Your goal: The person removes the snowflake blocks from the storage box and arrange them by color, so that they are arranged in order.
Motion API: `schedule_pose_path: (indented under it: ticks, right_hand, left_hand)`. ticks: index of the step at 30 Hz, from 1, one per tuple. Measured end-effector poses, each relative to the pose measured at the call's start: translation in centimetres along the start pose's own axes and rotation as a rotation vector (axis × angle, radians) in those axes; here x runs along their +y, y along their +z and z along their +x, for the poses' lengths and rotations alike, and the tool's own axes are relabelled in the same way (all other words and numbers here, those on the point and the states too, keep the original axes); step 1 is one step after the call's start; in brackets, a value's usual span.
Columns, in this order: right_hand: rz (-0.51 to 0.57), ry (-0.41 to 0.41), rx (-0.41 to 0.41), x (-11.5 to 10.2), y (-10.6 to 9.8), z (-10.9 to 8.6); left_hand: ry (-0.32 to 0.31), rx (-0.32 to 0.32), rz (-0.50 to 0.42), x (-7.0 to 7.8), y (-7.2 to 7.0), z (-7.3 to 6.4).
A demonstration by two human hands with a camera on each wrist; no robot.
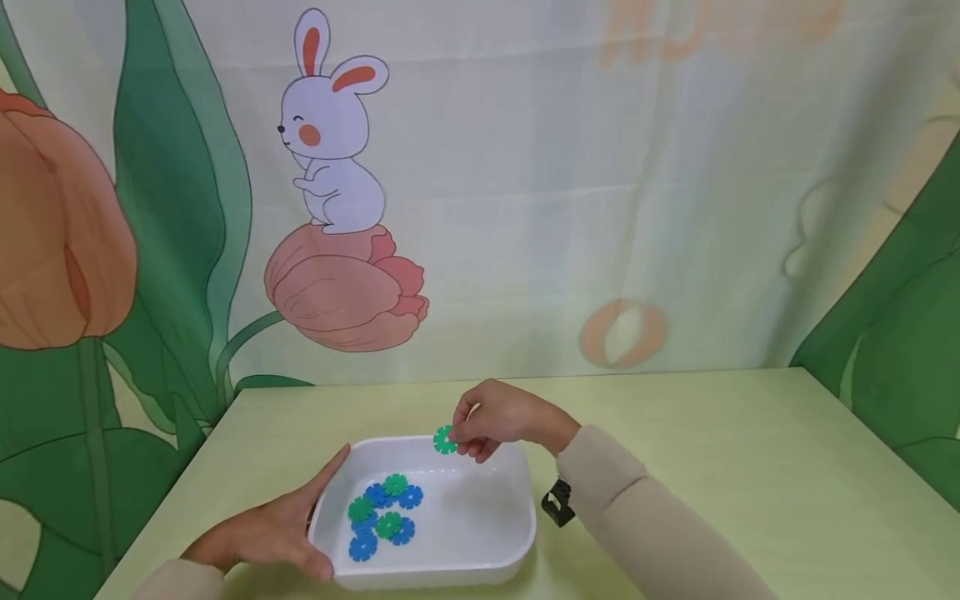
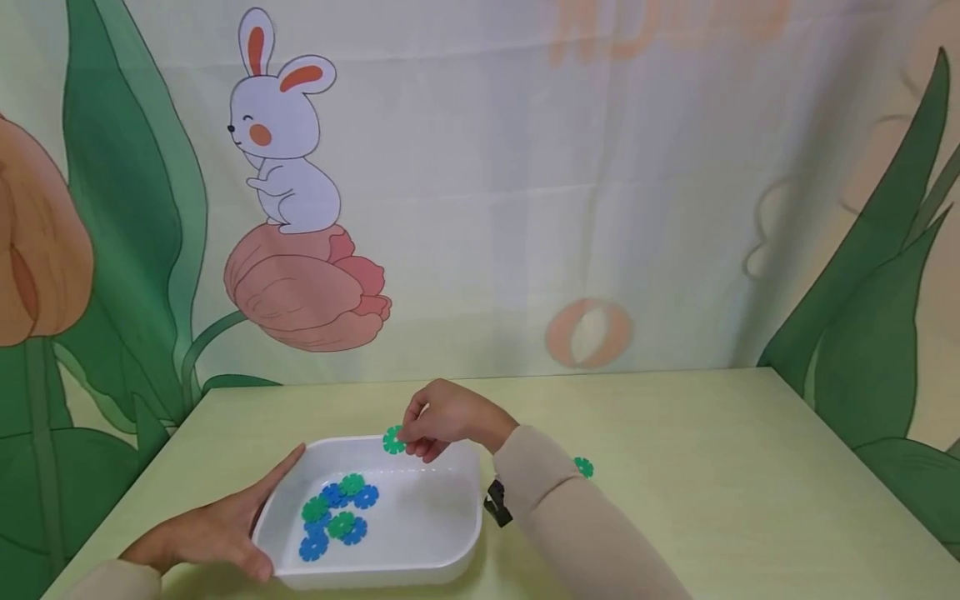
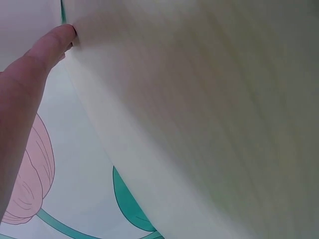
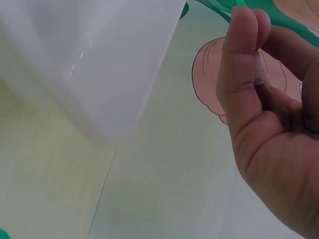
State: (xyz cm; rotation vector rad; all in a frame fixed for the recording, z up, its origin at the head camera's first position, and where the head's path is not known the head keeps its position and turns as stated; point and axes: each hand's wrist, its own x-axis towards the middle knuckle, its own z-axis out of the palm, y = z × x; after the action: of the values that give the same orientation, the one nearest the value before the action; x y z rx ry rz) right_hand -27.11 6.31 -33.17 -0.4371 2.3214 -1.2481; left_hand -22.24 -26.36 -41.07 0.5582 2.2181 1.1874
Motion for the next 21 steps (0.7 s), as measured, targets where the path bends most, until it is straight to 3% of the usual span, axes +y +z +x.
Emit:
schedule_pose_path:
  ticks: [21]
  right_hand:
    - [0.069, -0.086, 0.046, 2.2, -4.1, -3.7]
  left_hand:
    - [0.028, 0.000, 0.007, -0.2, -0.1, -0.1]
